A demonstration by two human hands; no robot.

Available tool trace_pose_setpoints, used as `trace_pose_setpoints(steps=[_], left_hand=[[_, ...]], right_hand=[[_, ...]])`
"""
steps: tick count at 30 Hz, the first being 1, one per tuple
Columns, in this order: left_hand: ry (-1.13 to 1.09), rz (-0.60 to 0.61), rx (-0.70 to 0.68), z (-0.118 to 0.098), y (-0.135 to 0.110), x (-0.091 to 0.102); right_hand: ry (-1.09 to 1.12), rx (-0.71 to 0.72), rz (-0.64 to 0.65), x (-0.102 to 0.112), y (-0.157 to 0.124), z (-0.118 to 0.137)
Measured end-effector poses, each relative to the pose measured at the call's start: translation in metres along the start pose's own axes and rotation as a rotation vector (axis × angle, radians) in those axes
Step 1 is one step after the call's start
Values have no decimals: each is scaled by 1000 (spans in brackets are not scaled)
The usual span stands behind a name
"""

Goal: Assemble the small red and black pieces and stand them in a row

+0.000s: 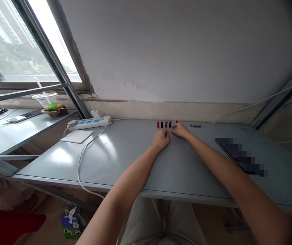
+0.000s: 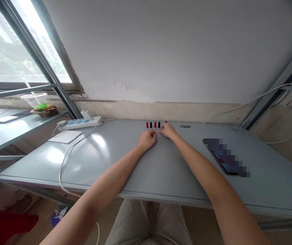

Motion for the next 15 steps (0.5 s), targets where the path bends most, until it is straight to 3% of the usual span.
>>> trace_pose_setpoints(steps=[15], left_hand=[[29, -31, -24, 0, 1, -1]], right_hand=[[47, -32, -103, -8, 0, 11]])
Point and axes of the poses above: each hand's wrist, its own y-axis towards the middle knuckle, its own x-axis out of the back of the hand, z = x × y, the point moved 4 cm from there along y, towards the middle knuckle, and after that the axes turned 10 degrees about -z, right-handed, at the moved point
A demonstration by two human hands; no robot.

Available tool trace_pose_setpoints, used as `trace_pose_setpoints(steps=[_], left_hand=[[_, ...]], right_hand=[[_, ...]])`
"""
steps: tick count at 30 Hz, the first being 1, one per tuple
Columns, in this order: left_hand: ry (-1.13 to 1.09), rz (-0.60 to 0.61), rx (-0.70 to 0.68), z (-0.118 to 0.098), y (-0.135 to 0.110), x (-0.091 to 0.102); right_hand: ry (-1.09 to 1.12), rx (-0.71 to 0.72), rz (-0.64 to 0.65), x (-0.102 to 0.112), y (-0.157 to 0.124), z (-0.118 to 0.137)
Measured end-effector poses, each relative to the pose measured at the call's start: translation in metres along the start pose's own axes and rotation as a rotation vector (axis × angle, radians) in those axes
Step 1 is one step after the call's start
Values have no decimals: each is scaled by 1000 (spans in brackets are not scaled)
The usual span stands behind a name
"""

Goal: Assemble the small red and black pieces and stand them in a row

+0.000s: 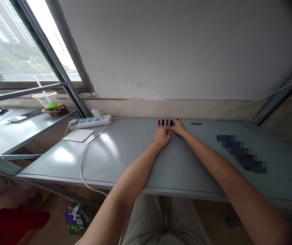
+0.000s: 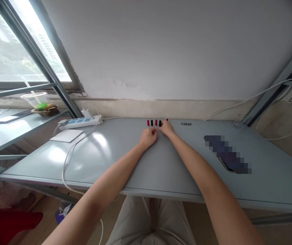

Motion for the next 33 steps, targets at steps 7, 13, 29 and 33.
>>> trace_pose_setpoints(steps=[7, 13, 29, 33], left_hand=[[-123, -105, -22, -3, 0, 4], [-106, -59, -77, -7, 0, 0], [-252, -65, -36, -6, -1, -7], [-288, -106, -12, -6, 2, -5]], right_hand=[[-84, 174, 106, 14, -30, 12], [-254, 315, 99, 39, -48, 24], [-445, 317, 20, 54, -61, 17], [-453, 327, 8, 54, -61, 17]])
Point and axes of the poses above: each hand's wrist, its own y-axis towards the middle knuckle, its own x-axis out of the back of the hand, z = x × y, the point moved 4 cm from there along y, towards the middle knuckle, and after that the axes turned 10 degrees about -z, right-handed, at the moved point
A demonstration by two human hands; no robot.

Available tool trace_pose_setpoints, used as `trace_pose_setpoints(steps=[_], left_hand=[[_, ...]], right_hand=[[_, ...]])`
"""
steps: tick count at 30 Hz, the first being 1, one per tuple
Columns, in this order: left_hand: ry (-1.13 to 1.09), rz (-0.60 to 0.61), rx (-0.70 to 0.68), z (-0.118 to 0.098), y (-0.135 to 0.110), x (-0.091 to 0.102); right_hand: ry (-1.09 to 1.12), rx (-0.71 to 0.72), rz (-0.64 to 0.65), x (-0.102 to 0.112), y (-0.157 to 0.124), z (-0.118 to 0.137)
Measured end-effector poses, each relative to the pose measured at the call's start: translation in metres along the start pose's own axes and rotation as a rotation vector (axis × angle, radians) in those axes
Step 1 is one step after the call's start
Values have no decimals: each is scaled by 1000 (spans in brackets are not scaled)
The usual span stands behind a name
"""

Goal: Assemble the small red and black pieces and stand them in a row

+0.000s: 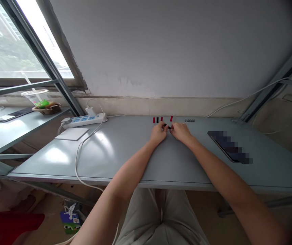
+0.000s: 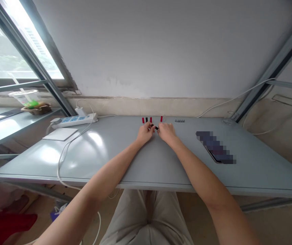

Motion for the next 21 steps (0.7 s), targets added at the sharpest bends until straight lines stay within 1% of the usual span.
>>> trace_pose_setpoints(steps=[6, 8, 10, 12, 14, 17, 21], left_hand=[[-105, -118, 82, 5, 7, 9], [-124, -141, 101, 7, 8, 11], [-107, -139, 103, 9, 9, 11], [-48, -97, 77, 10, 8, 9], [29, -26, 35, 10, 5, 6], [100, 73, -20, 7, 1, 2], [113, 108, -70, 2, -2, 0]], right_hand=[[-5, -7, -6, 0, -3, -1], [6, -16, 12, -2, -3, -3], [46, -31, 19, -5, -3, -6], [130, -57, 9, -9, -1, -10], [240, -82, -10, -13, 0, -12], [373, -79, -13, -17, 2, -11], [455, -44, -12, -20, 2, -8]])
Point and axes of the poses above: each hand's wrist, its own y-axis towards the middle knuckle, its own x-axis out of the back of the hand, z = x × y, the point moved 4 cm from there along y, towards the middle knuckle, and after that the axes turned 10 degrees about -z, right-handed, at the moved point
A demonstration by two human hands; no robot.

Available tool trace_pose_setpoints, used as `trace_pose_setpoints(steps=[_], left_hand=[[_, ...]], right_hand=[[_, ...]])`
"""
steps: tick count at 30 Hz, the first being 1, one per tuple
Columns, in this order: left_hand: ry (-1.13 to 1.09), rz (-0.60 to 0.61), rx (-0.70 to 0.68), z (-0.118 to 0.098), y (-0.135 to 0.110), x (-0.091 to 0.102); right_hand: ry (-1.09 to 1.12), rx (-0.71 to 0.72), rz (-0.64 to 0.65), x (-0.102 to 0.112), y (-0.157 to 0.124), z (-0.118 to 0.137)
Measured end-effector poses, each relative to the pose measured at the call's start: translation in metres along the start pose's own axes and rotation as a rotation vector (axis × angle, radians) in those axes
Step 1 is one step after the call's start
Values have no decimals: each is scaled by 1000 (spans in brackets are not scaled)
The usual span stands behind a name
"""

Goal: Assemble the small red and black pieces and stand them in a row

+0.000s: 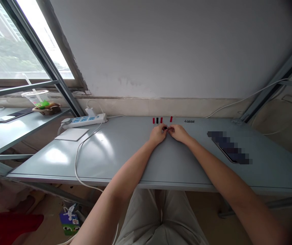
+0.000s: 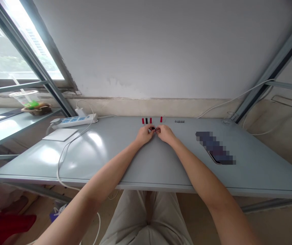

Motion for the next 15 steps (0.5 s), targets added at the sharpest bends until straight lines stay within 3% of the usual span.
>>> trace_pose_setpoints(steps=[15], left_hand=[[-132, 25, 47, -2, 1, -2]], right_hand=[[199, 27, -63, -4, 2, -7]])
Point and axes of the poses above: each hand's wrist, its own y-axis towards the middle knuckle, its own x-axis out of the back of the hand, z = x × y, the point moved 4 cm from there along y, towards the middle knuckle, and after that the axes turned 10 degrees about -z, right-handed, at the moved point
